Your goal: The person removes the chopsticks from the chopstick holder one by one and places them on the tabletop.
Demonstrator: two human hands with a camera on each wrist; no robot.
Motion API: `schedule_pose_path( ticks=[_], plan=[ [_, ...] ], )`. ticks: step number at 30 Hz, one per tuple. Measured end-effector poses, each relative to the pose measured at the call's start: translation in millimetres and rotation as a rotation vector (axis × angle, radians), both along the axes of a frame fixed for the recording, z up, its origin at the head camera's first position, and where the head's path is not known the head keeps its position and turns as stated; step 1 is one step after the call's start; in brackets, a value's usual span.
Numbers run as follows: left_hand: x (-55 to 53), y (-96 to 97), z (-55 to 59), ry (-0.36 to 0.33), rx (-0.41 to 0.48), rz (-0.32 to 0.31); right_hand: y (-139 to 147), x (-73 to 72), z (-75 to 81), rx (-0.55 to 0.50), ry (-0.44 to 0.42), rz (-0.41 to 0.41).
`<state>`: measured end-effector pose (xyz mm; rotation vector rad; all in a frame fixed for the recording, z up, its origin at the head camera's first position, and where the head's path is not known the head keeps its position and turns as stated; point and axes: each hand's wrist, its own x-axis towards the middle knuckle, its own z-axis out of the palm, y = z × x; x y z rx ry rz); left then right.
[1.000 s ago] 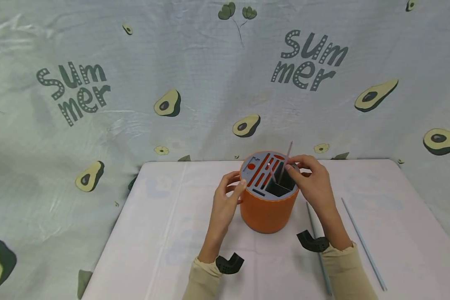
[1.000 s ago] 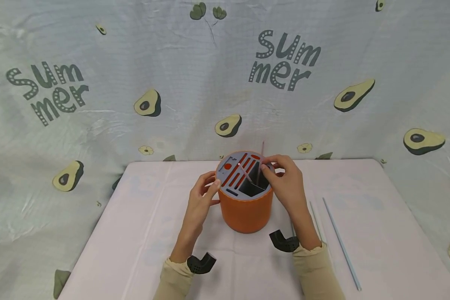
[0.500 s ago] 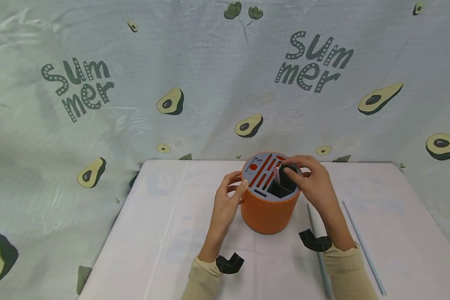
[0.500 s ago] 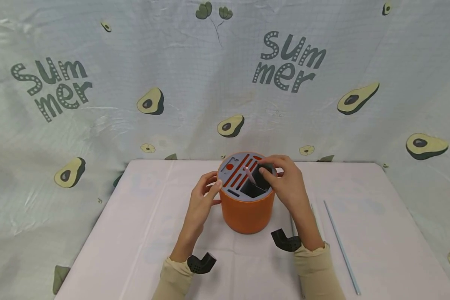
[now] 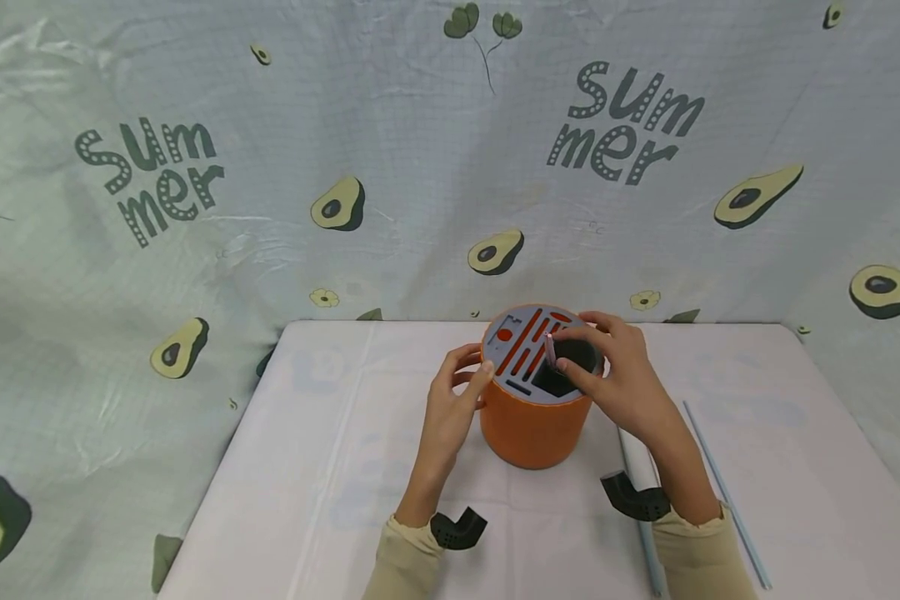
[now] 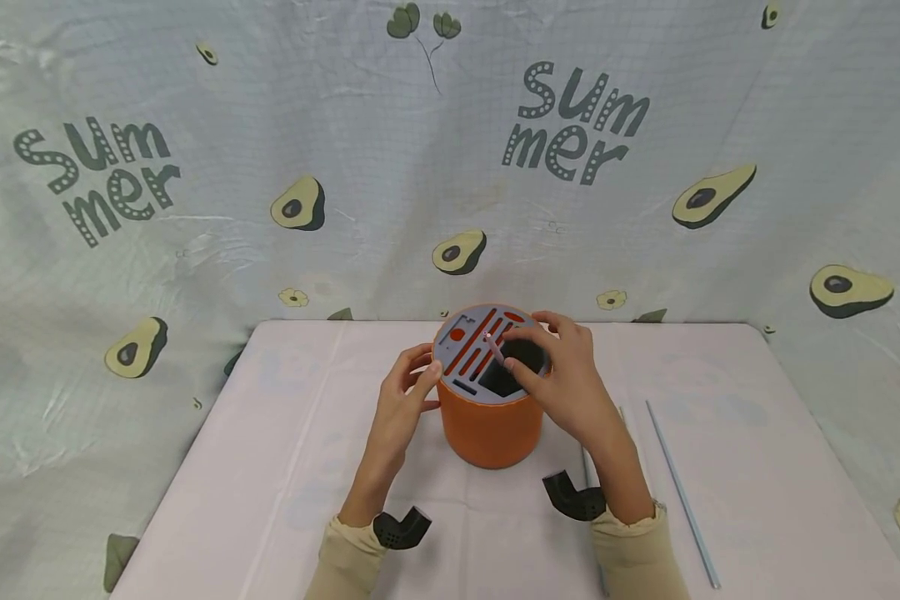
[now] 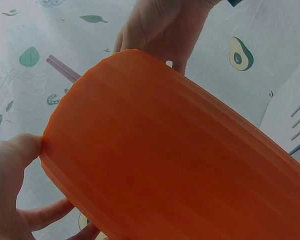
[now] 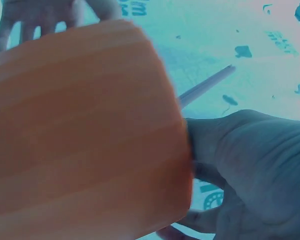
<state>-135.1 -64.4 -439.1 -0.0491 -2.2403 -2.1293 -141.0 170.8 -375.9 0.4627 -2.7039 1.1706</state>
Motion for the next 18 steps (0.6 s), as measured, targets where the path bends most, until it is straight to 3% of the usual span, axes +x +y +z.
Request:
schedule_pose_path(
  ticks=[6,18],
  plan=[
    [-0.5,0.3,0.0,-0.003,-0.002,0.003,-6.8,9.2,5.2,0.033,-0.036,-0.059],
    [-0.5,0.4,-0.1,0.005,-0.003,-0.001,-13.1,11.2,3.1,0.031,0.0,-0.099]
  ],
)
